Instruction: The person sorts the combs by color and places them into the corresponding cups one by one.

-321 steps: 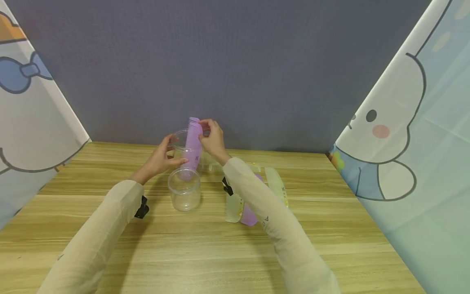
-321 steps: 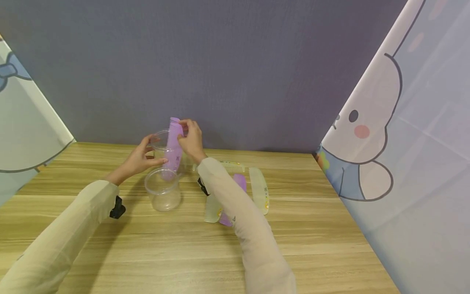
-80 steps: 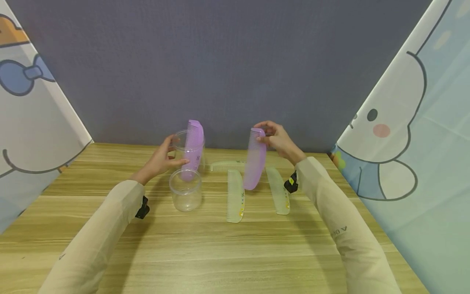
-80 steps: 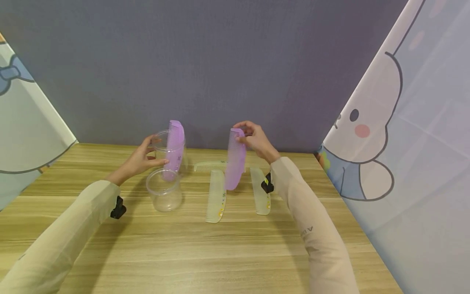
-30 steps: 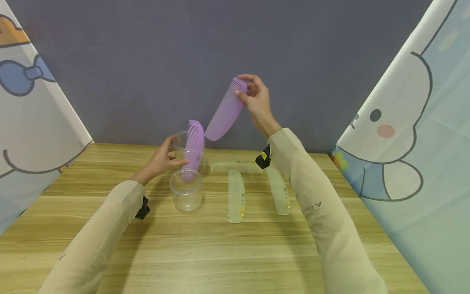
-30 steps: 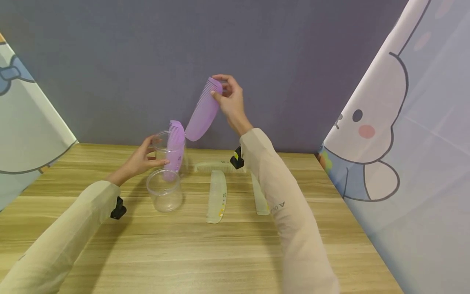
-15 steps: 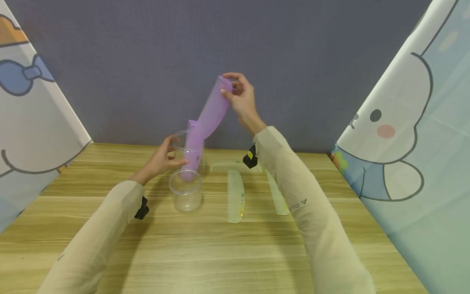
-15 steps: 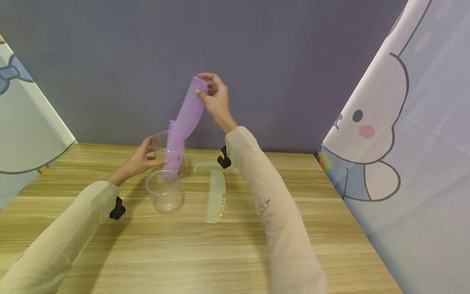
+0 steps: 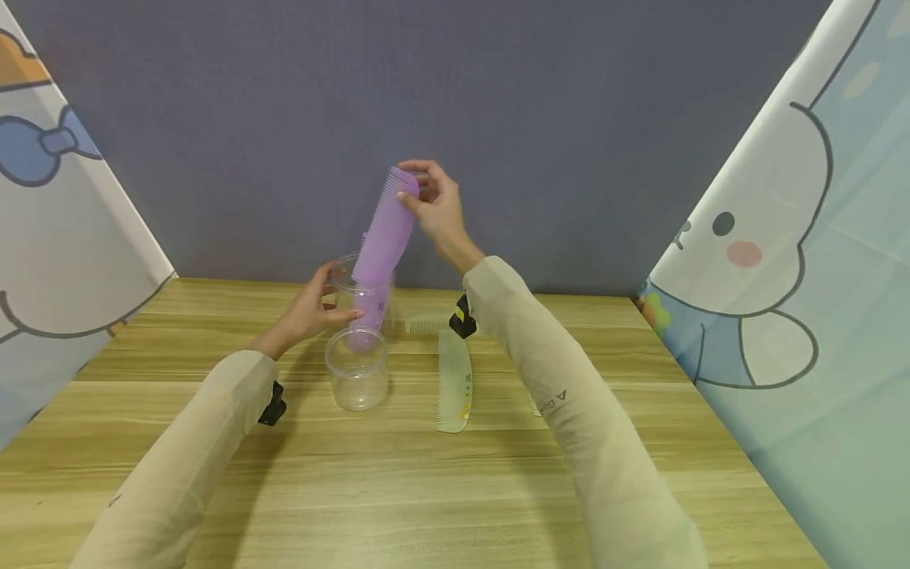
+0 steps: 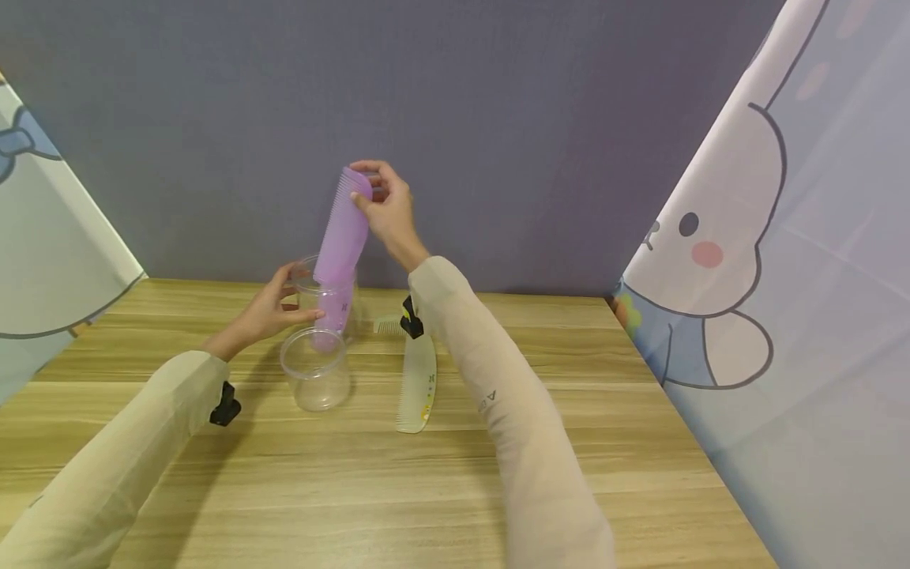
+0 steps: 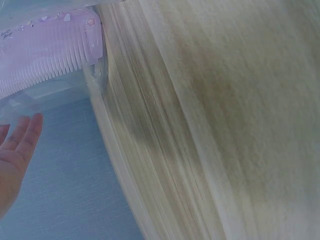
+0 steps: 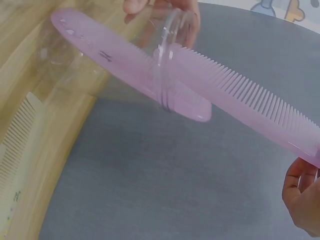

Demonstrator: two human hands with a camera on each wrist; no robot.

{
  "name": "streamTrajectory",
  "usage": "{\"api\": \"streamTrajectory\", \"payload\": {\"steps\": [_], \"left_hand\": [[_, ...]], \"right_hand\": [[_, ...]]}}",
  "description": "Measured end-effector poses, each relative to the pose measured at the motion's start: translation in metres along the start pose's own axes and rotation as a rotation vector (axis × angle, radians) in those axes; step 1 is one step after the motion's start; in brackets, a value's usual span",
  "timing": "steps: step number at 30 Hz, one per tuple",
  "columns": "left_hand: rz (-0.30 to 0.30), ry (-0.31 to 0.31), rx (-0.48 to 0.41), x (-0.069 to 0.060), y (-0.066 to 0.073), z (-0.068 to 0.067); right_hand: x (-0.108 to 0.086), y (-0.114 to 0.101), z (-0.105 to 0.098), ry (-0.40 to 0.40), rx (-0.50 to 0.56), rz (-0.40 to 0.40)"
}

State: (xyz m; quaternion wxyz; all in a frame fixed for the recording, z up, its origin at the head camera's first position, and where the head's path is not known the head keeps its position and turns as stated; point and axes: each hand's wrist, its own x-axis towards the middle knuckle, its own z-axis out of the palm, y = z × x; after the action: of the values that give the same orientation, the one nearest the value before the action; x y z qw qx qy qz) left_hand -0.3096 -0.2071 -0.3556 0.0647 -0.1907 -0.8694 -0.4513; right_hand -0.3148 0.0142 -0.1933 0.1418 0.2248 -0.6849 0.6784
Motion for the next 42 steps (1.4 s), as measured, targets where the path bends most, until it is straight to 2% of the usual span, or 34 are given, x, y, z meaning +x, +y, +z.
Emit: {"api": "streamTrajectory", "payload": {"steps": [17, 25, 32, 42], "left_hand": [[-0.005, -0.007, -0.005, 0.0, 0.002, 0.0], [0.008, 0.003, -0.022, 0.001, 0.002, 0.001], [0.002, -0.003, -0.027, 0.001, 0.003, 0.002], [-0.013, -0.007, -0.027, 0.0, 0.003, 0.0]], "right_hand": [[-0.014, 0.026, 0.018, -0.025, -0.057, 0.022], [-0.006, 0.06, 0.027, -0.034, -0.08, 0.039], [-0.012, 0.07, 0.031, -0.078, -0.177, 0.061], [-0.019, 0.082, 0.038, -0.086, -0.198, 0.105]]}}
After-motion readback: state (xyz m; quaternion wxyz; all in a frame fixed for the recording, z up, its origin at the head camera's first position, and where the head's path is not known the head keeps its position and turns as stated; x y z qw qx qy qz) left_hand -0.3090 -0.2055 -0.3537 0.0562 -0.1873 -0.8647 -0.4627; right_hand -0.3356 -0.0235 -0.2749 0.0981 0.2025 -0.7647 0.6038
